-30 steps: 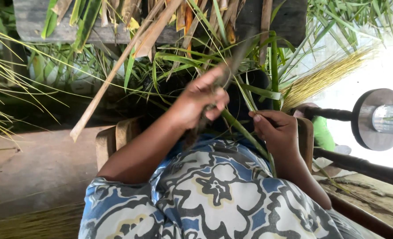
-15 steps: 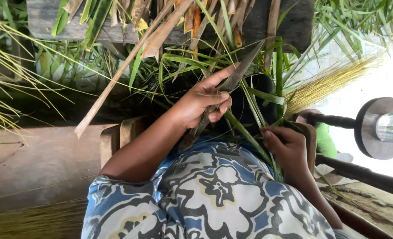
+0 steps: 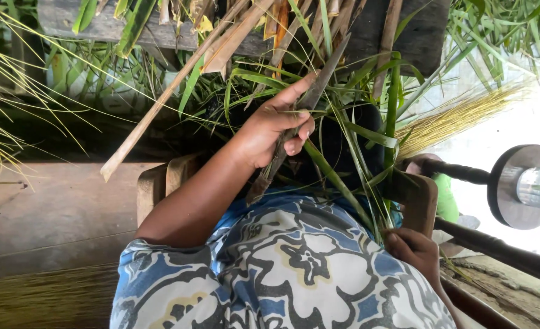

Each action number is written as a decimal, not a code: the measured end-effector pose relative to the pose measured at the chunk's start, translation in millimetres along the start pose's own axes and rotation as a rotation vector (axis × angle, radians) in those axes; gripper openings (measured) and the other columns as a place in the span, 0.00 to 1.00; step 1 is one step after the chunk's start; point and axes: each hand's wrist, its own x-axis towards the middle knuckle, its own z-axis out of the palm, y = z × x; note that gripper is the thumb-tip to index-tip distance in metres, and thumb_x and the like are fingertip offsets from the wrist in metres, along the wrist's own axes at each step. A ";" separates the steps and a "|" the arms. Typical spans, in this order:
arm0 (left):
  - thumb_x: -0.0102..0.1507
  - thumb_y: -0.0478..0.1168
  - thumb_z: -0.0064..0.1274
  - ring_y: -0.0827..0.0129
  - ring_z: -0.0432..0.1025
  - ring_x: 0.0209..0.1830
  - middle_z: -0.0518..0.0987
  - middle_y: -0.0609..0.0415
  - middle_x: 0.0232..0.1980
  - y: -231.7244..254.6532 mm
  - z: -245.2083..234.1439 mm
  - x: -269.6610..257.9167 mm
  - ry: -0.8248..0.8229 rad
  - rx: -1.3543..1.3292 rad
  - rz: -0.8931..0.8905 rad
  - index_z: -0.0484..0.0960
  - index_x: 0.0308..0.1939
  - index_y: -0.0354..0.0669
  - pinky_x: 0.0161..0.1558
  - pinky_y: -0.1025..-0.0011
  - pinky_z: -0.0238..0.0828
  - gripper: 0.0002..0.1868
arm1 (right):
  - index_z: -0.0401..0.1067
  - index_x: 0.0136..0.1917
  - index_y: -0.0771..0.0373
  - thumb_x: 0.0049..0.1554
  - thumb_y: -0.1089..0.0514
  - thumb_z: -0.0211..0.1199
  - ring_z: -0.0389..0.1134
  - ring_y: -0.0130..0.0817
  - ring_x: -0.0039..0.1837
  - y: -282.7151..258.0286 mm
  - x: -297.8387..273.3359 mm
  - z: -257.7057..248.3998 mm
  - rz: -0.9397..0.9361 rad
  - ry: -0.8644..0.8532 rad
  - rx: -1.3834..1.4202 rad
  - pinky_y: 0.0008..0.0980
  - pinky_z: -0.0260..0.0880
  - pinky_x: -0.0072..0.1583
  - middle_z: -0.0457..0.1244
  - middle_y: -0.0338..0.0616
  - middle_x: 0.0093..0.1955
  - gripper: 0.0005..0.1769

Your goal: Stripping the green leaf material from the central rib of plant leaves using a knife to collect fibers

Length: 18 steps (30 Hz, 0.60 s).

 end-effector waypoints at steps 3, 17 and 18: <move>0.60 0.31 0.43 0.73 0.55 0.14 0.68 0.49 0.24 3.6 0.5 -0.4 0.020 -0.014 0.008 0.51 0.70 0.51 0.18 0.79 0.56 0.35 | 0.77 0.40 0.68 0.49 0.60 0.61 0.67 0.31 0.37 24.5 -7.4 -6.1 0.013 -0.021 0.014 0.26 0.66 0.38 0.68 0.47 0.36 0.09; 0.61 0.32 0.47 0.76 0.60 0.16 0.71 0.53 0.25 40.4 -16.5 -9.6 0.107 0.036 0.195 0.54 0.69 0.49 0.15 0.80 0.57 0.33 | 0.70 0.45 0.74 0.58 0.66 0.52 0.65 0.39 0.39 56.8 -25.0 -21.4 0.279 0.091 0.304 0.34 0.66 0.42 0.64 0.54 0.38 0.09; 0.62 0.31 0.45 0.75 0.58 0.16 0.70 0.52 0.25 41.5 -17.9 -9.6 0.117 0.039 0.215 0.55 0.69 0.50 0.15 0.80 0.56 0.32 | 0.70 0.47 0.74 0.58 0.65 0.52 0.64 0.38 0.39 59.3 -25.4 -22.0 0.256 0.099 0.314 0.33 0.66 0.42 0.64 0.54 0.38 0.10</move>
